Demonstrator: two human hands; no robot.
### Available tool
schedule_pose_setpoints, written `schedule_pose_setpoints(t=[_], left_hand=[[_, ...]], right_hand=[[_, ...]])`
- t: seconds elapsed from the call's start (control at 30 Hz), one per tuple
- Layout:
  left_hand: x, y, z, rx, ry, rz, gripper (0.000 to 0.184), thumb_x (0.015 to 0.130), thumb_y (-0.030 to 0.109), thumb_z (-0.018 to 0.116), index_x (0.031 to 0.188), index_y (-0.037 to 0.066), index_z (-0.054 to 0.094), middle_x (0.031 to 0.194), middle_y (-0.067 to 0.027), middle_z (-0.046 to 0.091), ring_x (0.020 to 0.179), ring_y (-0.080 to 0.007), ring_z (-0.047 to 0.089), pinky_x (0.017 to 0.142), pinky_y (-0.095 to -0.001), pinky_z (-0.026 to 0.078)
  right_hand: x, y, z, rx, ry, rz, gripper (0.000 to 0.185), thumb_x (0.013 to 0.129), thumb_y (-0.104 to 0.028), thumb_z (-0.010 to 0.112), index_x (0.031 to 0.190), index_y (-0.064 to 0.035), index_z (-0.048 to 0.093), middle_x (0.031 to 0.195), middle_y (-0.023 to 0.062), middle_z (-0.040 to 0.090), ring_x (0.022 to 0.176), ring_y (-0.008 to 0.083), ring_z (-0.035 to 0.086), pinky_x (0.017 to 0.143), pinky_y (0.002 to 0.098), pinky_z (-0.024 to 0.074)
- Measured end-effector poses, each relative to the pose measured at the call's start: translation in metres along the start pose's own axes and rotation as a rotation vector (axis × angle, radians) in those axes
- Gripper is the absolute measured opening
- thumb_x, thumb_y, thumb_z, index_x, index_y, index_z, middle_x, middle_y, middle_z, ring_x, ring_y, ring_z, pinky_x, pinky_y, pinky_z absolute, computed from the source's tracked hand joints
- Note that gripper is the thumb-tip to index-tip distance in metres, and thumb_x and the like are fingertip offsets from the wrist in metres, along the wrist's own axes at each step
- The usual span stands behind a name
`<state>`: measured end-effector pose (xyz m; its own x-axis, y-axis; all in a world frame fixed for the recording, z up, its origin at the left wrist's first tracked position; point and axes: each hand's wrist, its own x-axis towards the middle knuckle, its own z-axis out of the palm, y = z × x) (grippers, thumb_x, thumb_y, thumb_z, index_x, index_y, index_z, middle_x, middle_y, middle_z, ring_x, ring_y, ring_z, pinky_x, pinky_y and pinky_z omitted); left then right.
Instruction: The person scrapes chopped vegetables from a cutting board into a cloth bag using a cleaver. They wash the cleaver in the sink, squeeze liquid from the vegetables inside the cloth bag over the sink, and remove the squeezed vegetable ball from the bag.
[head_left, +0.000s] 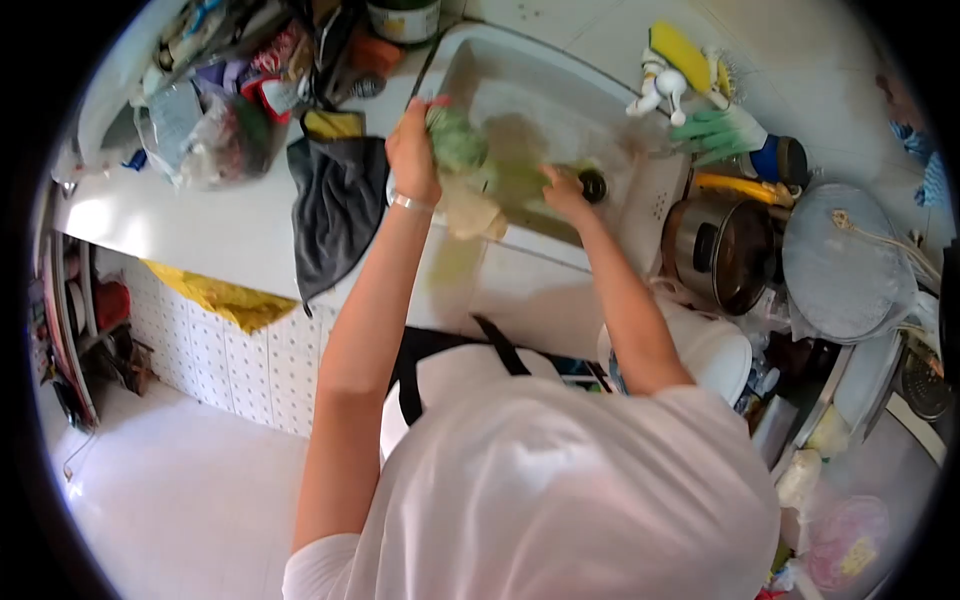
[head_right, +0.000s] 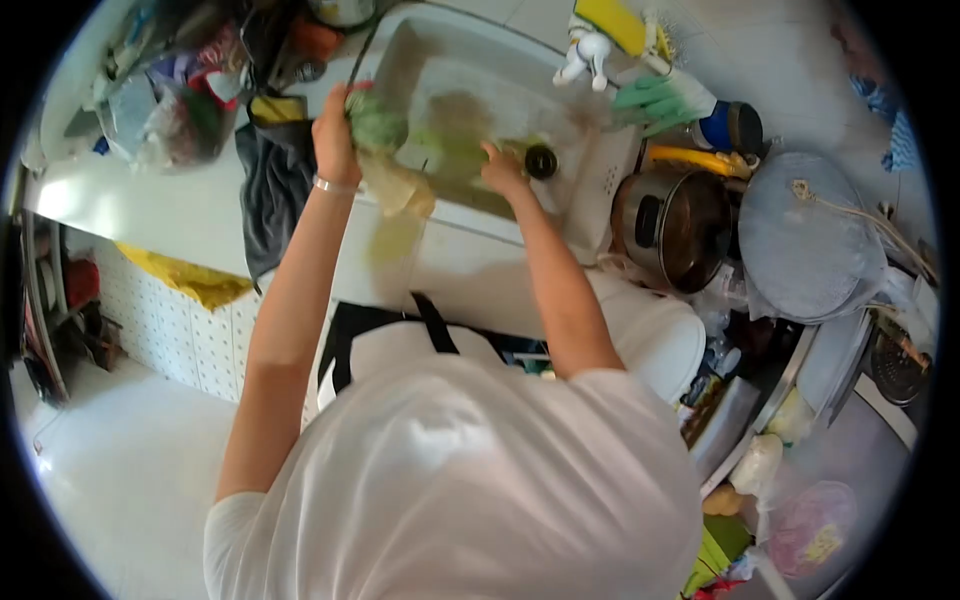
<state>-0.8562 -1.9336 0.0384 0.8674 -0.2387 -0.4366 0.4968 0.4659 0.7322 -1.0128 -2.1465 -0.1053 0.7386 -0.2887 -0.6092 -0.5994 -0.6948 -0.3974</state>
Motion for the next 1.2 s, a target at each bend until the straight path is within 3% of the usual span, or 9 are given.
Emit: schedule_pose_setpoints(t=[0.27,0.3,0.4,0.6,0.67,0.8,0.87,0.97,1.2], left_hand=[[0.005,0.011,-0.048,-0.362,-0.171,-0.323,0.042,0.094,0.036,0.041,0.106,0.0,0.06,0.089,-0.0081,0.061,0.082,-0.0225,0.059,0.077,-0.0348,0.05],[-0.003,0.018,-0.051,-0.384,-0.191,-0.36,0.041,0.094,0.036,0.041,0.107,0.002,0.059,0.09,-0.0077,0.061,0.083,-0.0228,0.059,0.078,-0.0356,0.049],[-0.016,0.044,-0.057,-0.367,-0.16,-0.34,0.038,0.094,0.036,0.041,0.109,0.006,0.058,0.095,-0.0075,0.061,0.087,-0.0238,0.058,0.081,-0.0378,0.049],[-0.033,0.086,-0.113,-0.337,-0.144,-0.14,0.042,0.091,0.037,0.043,0.116,0.006,0.056,0.102,-0.0102,0.062,0.092,-0.0268,0.06,0.082,-0.0411,0.05],[-0.038,0.1,-0.15,-0.336,-0.281,-0.064,0.046,0.091,0.038,0.043,0.122,0.006,0.052,0.104,-0.0116,0.062,0.093,-0.028,0.06,0.084,-0.0422,0.05],[-0.047,0.127,-0.21,0.158,-0.096,0.178,0.059,0.092,0.043,0.039,0.14,0.008,0.036,0.124,-0.0142,0.053,0.111,-0.0293,0.053,0.093,-0.0435,0.046],[-0.064,0.135,-0.215,0.156,0.032,0.156,0.058,0.092,0.042,0.037,0.14,0.008,0.036,0.125,-0.0143,0.053,0.113,-0.0294,0.052,0.095,-0.0432,0.045],[-0.069,0.137,-0.242,0.069,0.096,0.066,0.052,0.092,0.039,0.039,0.136,0.01,0.043,0.116,-0.0119,0.057,0.103,-0.028,0.056,0.088,-0.0401,0.049],[-0.065,0.131,-0.292,-0.107,-0.013,-0.138,0.048,0.091,0.037,0.042,0.131,0.011,0.048,0.111,-0.0096,0.058,0.096,-0.0252,0.058,0.082,-0.039,0.051]], right_hand=[[-0.032,-0.11,-0.085,0.672,0.79,-0.618,0.037,0.087,-0.021,0.051,0.121,-0.0074,0.051,0.136,0.0192,0.04,0.13,0.0409,0.031,0.1,0.0396,0.0348],[-0.01,-0.085,-0.065,0.033,0.623,-0.355,0.032,0.083,-0.013,0.053,0.115,-0.0089,0.054,0.126,0.0166,0.049,0.122,0.0397,0.039,0.096,0.0416,0.0372],[-0.028,-0.087,-0.013,-0.219,0.577,0.009,0.035,0.081,-0.005,0.052,0.114,-0.0135,0.055,0.119,0.0141,0.052,0.115,0.0351,0.045,0.097,0.0428,0.0366],[-0.017,-0.237,0.073,0.95,0.428,-0.502,0.027,0.076,-0.016,0.06,0.101,-0.0078,0.061,0.116,0.0182,0.053,0.108,0.0397,0.048,0.091,0.0482,0.0389],[0.001,-0.281,0.103,0.058,0.574,-0.848,0.041,0.077,-0.027,0.064,0.114,-0.0109,0.058,0.129,0.0219,0.044,0.118,0.042,0.041,0.096,0.0525,0.0342],[-0.008,-0.331,0.142,-0.165,0.749,-0.791,0.08,0.071,-0.043,0.071,0.14,-0.0231,0.036,0.149,0.021,0.015,0.136,0.0454,0.011,0.103,0.0648,0.016],[-0.035,-0.323,0.134,-0.431,0.279,-0.525,0.102,0.059,-0.052,0.077,0.144,-0.0285,0.026,0.149,0.0193,0.016,0.137,0.0438,0.012,0.104,0.0673,0.0126],[-0.057,-0.283,0.154,-0.197,0.396,-0.619,0.12,0.048,-0.06,0.078,0.147,-0.028,0.018,0.148,0.0189,0.02,0.136,0.0431,0.016,0.101,0.0687,0.0166],[-0.16,-0.143,0.139,-0.376,0.312,-0.374,0.094,0.067,-0.07,0.06,0.145,-0.0323,0.023,0.144,0.0158,0.031,0.133,0.0359,0.028,0.103,0.0663,0.0152]])
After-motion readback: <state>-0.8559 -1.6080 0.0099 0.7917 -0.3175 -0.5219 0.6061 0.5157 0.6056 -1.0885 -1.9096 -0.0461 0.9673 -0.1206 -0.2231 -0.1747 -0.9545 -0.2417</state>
